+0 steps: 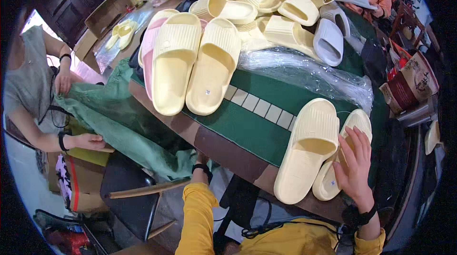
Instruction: Inspecting, pairing, and organizing sandals at a factory finishing station.
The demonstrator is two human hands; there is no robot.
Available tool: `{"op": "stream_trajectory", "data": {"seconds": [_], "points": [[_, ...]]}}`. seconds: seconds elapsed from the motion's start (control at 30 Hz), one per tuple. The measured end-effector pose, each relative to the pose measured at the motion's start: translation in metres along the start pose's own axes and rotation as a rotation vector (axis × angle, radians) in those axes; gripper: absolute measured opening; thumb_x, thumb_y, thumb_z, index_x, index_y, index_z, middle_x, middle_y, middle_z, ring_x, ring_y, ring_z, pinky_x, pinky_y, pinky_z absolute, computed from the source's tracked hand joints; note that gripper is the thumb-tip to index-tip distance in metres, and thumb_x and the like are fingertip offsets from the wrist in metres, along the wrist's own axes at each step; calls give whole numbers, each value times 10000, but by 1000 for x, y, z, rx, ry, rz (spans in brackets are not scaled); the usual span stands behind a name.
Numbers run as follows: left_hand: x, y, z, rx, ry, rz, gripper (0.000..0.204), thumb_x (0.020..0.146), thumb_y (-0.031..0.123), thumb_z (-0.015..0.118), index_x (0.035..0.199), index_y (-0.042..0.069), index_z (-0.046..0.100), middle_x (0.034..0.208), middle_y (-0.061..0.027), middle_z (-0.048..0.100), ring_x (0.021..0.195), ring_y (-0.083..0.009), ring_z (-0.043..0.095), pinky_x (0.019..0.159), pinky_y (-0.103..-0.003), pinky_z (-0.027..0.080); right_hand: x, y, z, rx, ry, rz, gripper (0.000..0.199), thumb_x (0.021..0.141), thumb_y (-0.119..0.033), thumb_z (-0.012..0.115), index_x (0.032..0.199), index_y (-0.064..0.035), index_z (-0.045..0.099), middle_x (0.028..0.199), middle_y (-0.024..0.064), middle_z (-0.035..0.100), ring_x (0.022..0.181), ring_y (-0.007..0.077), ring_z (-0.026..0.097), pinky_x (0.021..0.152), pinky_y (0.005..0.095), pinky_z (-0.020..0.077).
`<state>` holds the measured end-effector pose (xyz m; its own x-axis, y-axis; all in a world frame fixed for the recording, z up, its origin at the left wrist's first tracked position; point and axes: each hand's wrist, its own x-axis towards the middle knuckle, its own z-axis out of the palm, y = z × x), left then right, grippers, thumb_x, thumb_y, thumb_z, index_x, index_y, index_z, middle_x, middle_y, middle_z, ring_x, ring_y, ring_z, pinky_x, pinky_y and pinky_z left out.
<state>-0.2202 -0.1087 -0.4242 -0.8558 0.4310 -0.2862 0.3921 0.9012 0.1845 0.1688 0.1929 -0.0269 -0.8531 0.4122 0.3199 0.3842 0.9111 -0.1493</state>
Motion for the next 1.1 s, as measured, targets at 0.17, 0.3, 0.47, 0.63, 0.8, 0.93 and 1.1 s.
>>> {"op": "stream_trajectory", "data": {"seconds": [0.17,0.3,0.47,0.63,0.8,0.93,1.1], "points": [[-3,3,18,58,137,-92,490,805,490,619,1258,303,603,1507,-206,258,1401,-430,134,1041,-666,153,1,0,3,-1,-11,-7,643,660,-102,664,1285,-51,521,1377,181,429,1308,407,355,1093,542,256],[9,-24,13,150,147,-125,495,808,490,611,1269,311,592,1514,-197,250,1407,-424,121,1043,-676,131,0,2,5,-36,-40,10,638,663,-114,654,1282,-43,518,1377,190,426,1306,420,351,1093,548,251],[6,-55,19,148,-5,-31,501,811,490,600,1283,322,578,1523,-185,239,1415,-417,105,1045,-689,103,0,3,8,-48,-60,18,629,670,-113,643,1282,-43,512,1379,197,421,1304,430,349,1093,556,247],[-9,-53,37,248,-15,7,508,815,490,589,1297,333,565,1532,-173,228,1424,-410,88,1048,-702,76,-1,3,9,-73,-48,26,614,681,-110,631,1281,-48,511,1377,199,426,1306,433,347,1091,568,244],[-35,-56,21,656,199,171,515,818,490,578,1311,344,552,1541,-161,218,1432,-403,72,1050,-714,48,-2,4,7,-60,-53,27,611,685,-119,634,1279,-49,511,1372,200,430,1304,434,349,1088,569,247],[-61,-60,-4,448,-280,-19,464,828,473,550,1255,300,605,1526,-143,266,1432,-383,96,1055,-716,11,-1,7,6,-50,-52,12,611,683,-131,643,1275,-46,514,1366,199,435,1294,437,361,1080,573,254],[-93,-83,-20,598,-373,4,394,890,381,479,1183,188,658,1403,-146,456,1385,-311,296,1106,-577,214,-4,9,6,2,-11,20,600,677,-151,658,1255,-49,535,1349,197,446,1276,437,381,1068,577,267]]}}
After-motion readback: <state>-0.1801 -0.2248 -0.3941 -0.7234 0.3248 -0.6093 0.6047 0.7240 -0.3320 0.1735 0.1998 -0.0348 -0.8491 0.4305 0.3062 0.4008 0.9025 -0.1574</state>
